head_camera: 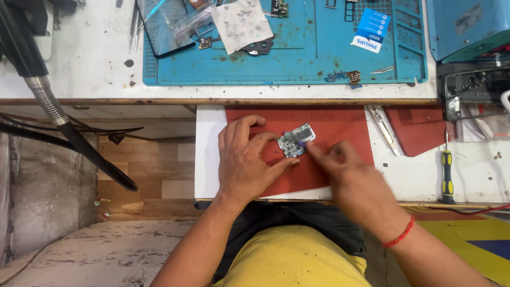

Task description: The person uses a hot air gun to heat a small green circuit board placed on a red mat. After heating, the person uses a purple toothbrush to scrub the surface of the board, focusing on the components and solder joints. The person repeatedly scrubs different areas of the board while holding it steady with the other hand.

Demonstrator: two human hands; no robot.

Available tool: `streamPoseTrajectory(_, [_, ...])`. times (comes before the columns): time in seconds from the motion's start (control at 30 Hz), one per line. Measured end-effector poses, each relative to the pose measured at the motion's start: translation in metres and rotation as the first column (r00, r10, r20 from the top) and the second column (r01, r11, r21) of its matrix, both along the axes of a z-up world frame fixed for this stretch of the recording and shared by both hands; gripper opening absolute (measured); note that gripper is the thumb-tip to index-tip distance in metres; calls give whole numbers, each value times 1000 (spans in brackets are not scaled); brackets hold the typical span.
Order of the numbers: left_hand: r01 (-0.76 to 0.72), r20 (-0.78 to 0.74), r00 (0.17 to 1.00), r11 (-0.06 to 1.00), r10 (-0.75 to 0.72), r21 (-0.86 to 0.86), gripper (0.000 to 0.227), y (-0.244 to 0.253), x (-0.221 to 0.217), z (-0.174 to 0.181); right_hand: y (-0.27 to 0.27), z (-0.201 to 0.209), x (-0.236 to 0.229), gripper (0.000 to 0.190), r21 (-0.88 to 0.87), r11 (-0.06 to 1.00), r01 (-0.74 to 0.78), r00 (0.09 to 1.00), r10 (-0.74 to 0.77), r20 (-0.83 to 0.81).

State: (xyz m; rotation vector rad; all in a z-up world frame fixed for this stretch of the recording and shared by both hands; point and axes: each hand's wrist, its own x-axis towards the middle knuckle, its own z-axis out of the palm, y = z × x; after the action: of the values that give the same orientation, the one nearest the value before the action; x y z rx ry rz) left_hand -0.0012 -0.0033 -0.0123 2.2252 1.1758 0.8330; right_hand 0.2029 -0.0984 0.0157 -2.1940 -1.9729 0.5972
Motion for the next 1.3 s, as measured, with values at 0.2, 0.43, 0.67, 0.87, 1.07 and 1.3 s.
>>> streamPoseTrajectory(0.2, [10,-2,1000,1000,-10,10,47,3,-2,0,-3,2,6,68,23,999,27,999,-27,-21])
streamPoseTrajectory(0.43, [22,-11,1000,1000,-22,15,46,0,-2,-3,-7,-1,6,69,32,998,53,999,-52,-13])
streamPoseTrajectory(0.67, [20,-19,1000,1000,-19,15,47,-1,-1,-3,-13,-1,2,68,53,999,12,1000,-12,-5])
streamPoseTrajectory(0.87, [10,-31,999,1000,-9,11,44,-1,0,-4,-11,-1,3,70,21,998,57,998,-57,0])
streamPoseTrajectory(1.07, [17,-20,1000,1000,-17,22,46,0,0,-3,-12,3,3,70,39,999,-7,1000,7,-1])
streamPoseTrajectory(1.3, [10,-15,1000,999,-10,40,45,-1,0,-2,-9,4,2,67,-24,999,48,999,-49,-22])
